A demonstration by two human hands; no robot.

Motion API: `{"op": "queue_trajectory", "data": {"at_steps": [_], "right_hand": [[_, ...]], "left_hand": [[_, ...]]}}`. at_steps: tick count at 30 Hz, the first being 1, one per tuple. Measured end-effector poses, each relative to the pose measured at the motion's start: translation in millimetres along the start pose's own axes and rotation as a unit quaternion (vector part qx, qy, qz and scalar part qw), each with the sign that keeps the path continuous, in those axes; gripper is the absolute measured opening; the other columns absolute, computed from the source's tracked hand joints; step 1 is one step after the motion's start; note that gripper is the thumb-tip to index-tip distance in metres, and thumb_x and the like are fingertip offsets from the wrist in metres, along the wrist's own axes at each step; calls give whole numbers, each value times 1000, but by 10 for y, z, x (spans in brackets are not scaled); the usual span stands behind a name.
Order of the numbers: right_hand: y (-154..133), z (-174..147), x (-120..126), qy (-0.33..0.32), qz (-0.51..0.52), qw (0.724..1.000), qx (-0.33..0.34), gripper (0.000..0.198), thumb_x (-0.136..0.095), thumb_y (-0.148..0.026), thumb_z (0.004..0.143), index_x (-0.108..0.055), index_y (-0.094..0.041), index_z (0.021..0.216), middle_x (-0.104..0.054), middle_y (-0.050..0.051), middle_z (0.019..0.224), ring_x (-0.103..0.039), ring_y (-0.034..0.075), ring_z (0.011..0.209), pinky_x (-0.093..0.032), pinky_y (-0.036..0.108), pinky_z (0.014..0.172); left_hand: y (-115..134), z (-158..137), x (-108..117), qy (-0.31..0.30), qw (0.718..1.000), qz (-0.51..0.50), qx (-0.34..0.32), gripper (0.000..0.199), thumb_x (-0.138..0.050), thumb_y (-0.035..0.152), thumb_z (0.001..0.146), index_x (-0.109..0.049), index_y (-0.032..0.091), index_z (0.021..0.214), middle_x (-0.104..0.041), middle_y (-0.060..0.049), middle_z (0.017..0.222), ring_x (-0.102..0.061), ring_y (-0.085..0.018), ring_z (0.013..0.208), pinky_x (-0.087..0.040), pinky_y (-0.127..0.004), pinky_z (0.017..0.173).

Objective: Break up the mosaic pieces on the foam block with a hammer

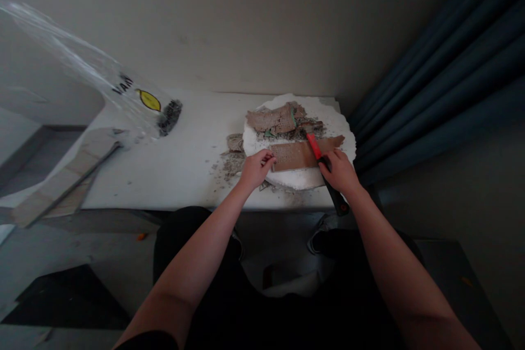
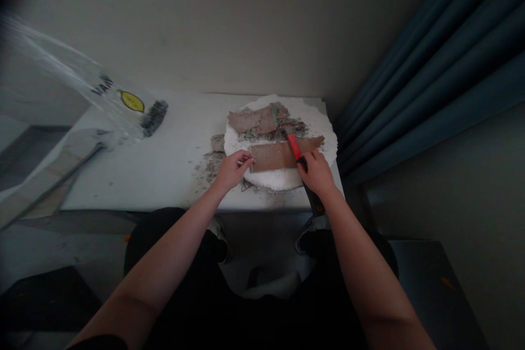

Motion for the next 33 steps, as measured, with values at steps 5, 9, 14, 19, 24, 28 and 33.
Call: {"op": "queue_trajectory", "data": {"at_steps": [5, 9, 14, 19, 24, 28, 33], "right_hand": [[1, 7, -8, -21, -4, 1000, -9, 29, -54, -27, 88, -65, -13, 111, -60, 16, 105, -57, 32, 102, -48, 43, 93], [-48, 14, 39, -36, -21, 999, -28, 29, -55, -28, 89, -63, -13, 113, -61, 17, 109, -58, 32, 107, -47, 43, 95], [-101, -118, 88, -125, -66, 984, -110, 47, -56, -40, 91, -53, -15, 130, -62, 19, 120, -65, 33, 99, -50, 42, 83], [-156, -312, -29, -232, -82, 957, -156, 66, -52, -35, 92, -31, -15, 152, -60, 22, 123, -69, 35, 90, -51, 43, 74], [-241, -222, -6, -173, 15, 967, -188, 76, -49, -22, 89, -20, -18, 159, -63, 20, 122, -68, 32, 92, -51, 44, 81], [-301, -213, 254, -92, 231, 953, -176, 64, -54, -29, 88, -39, -19, 149, -66, 12, 108, -65, 23, 78, -54, 38, 71], [-430, -558, 450, -111, 421, 884, -169, 56, -53, -35, 92, -34, -30, 144, -56, -2, 84, -48, 12, 50, -39, 23, 41]], "left_hand": [[18, -1, 3, 1, 1000, 13, -9, 10, -60, 28, 87, -66, 21, 90, -74, -2, 87, -67, -15, 80, -53, -29, 75], [18, -7, -16, -3, 999, 41, -18, 11, -60, 31, 88, -65, 21, 91, -72, -1, 85, -66, -14, 78, -52, -28, 74], [79, -20, -25, 6, 996, 75, -57, 13, -58, 31, 90, -64, 20, 89, -68, -2, 91, -63, -13, 77, -52, -28, 73], [119, -24, -25, 11, 993, 75, -88, 13, -56, 30, 91, -62, 19, 89, -63, -4, 98, -61, -14, 83, -53, -29, 76], [107, -31, -43, 9, 993, 77, -85, 13, -55, 30, 92, -61, 19, 91, -62, -4, 100, -60, -14, 83, -52, -29, 76], [106, -35, -56, 6, 992, 95, -80, 15, -52, 31, 93, -61, 19, 90, -62, -4, 98, -59, -15, 82, -50, -30, 77], [110, -31, -79, 6, 991, 103, -87, 16, -51, 32, 93, -61, 20, 90, -62, -4, 96, -58, -15, 80, -48, -31, 78]]}}
Point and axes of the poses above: each hand's wrist, its own z-axis towards the middle knuckle, its own x-axis out of the back of the hand, y = z × x, the point moved 6 cm from there along z, towards the middle knuckle
